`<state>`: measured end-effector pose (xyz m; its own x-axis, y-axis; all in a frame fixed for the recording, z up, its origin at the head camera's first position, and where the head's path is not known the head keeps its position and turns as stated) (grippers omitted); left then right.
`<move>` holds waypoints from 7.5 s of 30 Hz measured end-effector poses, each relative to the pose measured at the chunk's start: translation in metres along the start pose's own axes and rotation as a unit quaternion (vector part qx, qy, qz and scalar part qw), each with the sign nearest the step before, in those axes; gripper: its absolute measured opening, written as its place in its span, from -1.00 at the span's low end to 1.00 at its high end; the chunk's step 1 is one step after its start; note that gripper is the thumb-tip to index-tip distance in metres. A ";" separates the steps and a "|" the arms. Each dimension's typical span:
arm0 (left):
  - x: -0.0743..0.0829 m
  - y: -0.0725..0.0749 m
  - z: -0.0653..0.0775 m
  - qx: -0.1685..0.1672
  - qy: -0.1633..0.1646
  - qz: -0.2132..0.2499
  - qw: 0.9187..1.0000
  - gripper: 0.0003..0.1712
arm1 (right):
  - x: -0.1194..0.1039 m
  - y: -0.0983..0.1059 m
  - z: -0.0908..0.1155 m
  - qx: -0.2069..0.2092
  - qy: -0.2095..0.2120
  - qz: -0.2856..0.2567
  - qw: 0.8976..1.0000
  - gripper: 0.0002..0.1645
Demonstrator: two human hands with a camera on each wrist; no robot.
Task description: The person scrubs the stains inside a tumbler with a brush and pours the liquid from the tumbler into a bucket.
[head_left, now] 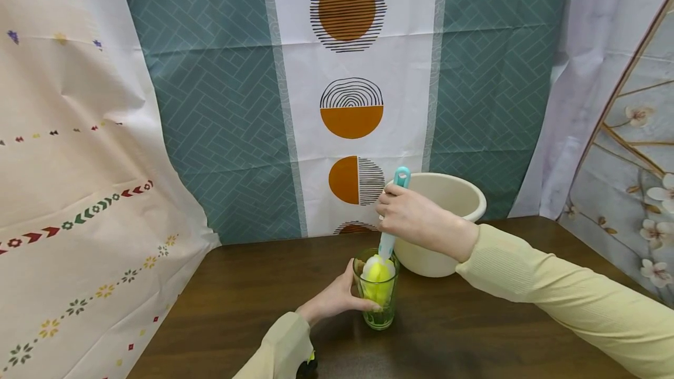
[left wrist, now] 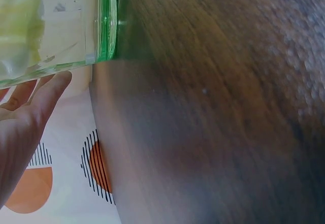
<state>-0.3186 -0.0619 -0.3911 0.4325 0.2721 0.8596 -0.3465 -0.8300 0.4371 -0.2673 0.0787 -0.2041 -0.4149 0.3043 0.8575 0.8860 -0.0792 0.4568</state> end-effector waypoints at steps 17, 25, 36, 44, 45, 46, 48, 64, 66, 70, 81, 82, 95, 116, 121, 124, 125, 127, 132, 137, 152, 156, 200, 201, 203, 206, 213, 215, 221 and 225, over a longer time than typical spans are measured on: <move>0.030 0.002 0.009 0.003 0.006 0.009 1.000 -0.25 | 0.004 0.001 0.001 0.016 -0.029 -0.014 0.999 -0.85; 0.034 0.003 0.011 0.004 0.011 0.007 1.000 -0.25 | 0.004 0.003 0.002 0.007 -0.028 -0.006 1.000 -0.86; 0.035 0.003 0.011 0.000 0.005 0.009 1.000 -0.25 | 0.004 0.005 0.000 0.004 -0.029 0.005 1.000 -0.89; 0.024 0.001 0.007 0.001 0.008 0.005 1.000 -0.23 | 0.004 0.008 -0.002 -0.001 -0.026 0.005 1.000 -0.91; 0.023 0.001 0.007 0.001 0.007 0.005 1.000 -0.22 | 0.004 0.008 -0.002 -0.001 -0.026 0.005 1.000 -0.91; 0.022 0.001 0.007 0.001 0.006 0.005 1.000 -0.22 | 0.004 0.008 -0.002 -0.001 -0.026 0.005 1.000 -0.91; 0.021 0.001 0.006 0.001 0.008 0.006 1.000 -0.23 | 0.004 0.009 -0.003 -0.001 -0.025 0.005 1.000 -0.92; 0.033 0.002 0.011 -0.003 0.022 0.011 1.000 -0.28 | 0.002 0.016 -0.002 -0.002 -0.016 -0.006 1.000 -0.88; 0.030 0.002 0.011 0.005 0.032 -0.002 0.999 -0.21 | 0.002 0.016 -0.003 -0.001 -0.014 -0.007 1.000 -0.88; 0.018 0.002 0.007 0.018 0.046 -0.023 0.998 -0.08 | 0.002 0.017 -0.004 0.004 -0.007 -0.011 1.000 -0.86; 0.003 0.000 0.003 0.029 0.037 -0.039 0.998 0.01 | 0.004 0.015 -0.006 0.013 -0.002 0.000 1.000 -0.88; 0.007 0.000 0.004 0.026 0.033 -0.034 0.999 -0.02 | 0.005 0.015 -0.006 0.013 -0.002 0.003 1.000 -0.89; 0.030 0.002 0.010 0.015 0.017 -0.007 1.000 -0.14 | 0.012 0.011 -0.006 -0.006 -0.010 0.005 1.000 -0.88; 0.007 0.000 0.003 0.020 0.007 -0.025 0.999 -0.14 | 0.016 0.020 0.001 0.005 -0.021 0.021 1.000 -0.89; -0.001 -0.001 0.000 0.012 0.011 -0.026 1.000 -0.17 | 0.016 0.022 0.001 0.003 -0.020 0.020 1.000 -0.89; -0.001 -0.001 0.000 0.012 0.018 -0.029 0.999 -0.20 | 0.016 0.023 0.000 0.000 -0.019 0.017 1.000 -0.89; -0.001 -0.001 0.000 0.013 0.023 -0.032 0.999 -0.20 | 0.016 0.024 0.000 -0.001 -0.020 0.016 1.000 -0.89; -0.001 0.000 0.000 0.015 0.025 -0.039 0.999 -0.20 | 0.016 0.025 0.000 -0.002 -0.020 0.014 1.000 -0.89; 0.001 0.000 0.000 0.016 0.027 -0.038 0.999 -0.19 | 0.016 0.028 0.000 0.001 -0.021 0.007 1.000 -0.90; 0.012 0.001 0.005 0.016 0.031 -0.022 0.999 -0.12 | 0.016 0.030 -0.001 0.017 -0.020 -0.006 1.000 -0.87; 0.029 0.002 0.009 0.008 0.025 0.002 1.000 -0.13 | 0.019 0.040 -0.004 0.024 -0.021 0.007 0.999 -0.83; 0.029 0.002 0.009 0.014 0.024 -0.004 1.000 -0.09 | 0.022 0.050 -0.004 0.027 -0.031 0.011 0.999 -0.76; 0.032 0.003 0.011 0.021 0.016 -0.031 0.999 -0.25 | 0.022 0.040 0.007 0.019 -0.043 -0.011 0.999 -0.75; 0.030 0.003 0.011 0.022 0.019 -0.034 0.999 -0.22 | 0.021 0.038 0.007 0.019 -0.042 -0.011 0.999 -0.75; 0.026 0.002 0.010 0.023 0.026 -0.039 0.999 -0.19 | 0.020 0.036 0.007 0.019 -0.040 -0.010 0.999 -0.74; 0.019 0.002 0.007 0.023 0.034 -0.044 0.998 -0.15 | 0.020 0.036 0.006 0.017 -0.037 -0.010 0.999 -0.73; 0.003 0.001 0.003 0.026 0.050 -0.039 0.998 -0.02 | 0.019 0.034 0.004 0.013 -0.036 -0.016 0.999 -0.72; 0.008 0.002 0.005 0.025 0.060 -0.039 0.997 0.02 | 0.018 0.032 0.003 0.014 -0.034 -0.017 0.999 -0.76; 0.003 0.001 0.004 0.023 0.059 -0.051 0.997 0.00 | 0.013 0.024 0.000 0.014 -0.030 -0.021 0.999 -0.82; -0.002 0.001 0.001 0.022 0.047 -0.052 0.997 -0.09 | 0.009 0.018 -0.001 0.024 -0.026 -0.026 0.999 -0.83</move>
<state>-0.3184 -0.0636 -0.3929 0.3835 0.4005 0.8322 -0.2655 -0.8152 0.5147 -0.2547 0.0793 -0.1882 -0.4504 0.3555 0.8190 0.8732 -0.0161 0.4871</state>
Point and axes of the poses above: each hand's wrist, its own z-axis away from the middle knuckle, its own y-axis out of the back of the hand, x = y × z, the point moved 2 cm from there along -z, towards the middle knuckle, and after that the axes turned 12 degrees about x, right-handed, at the moved point
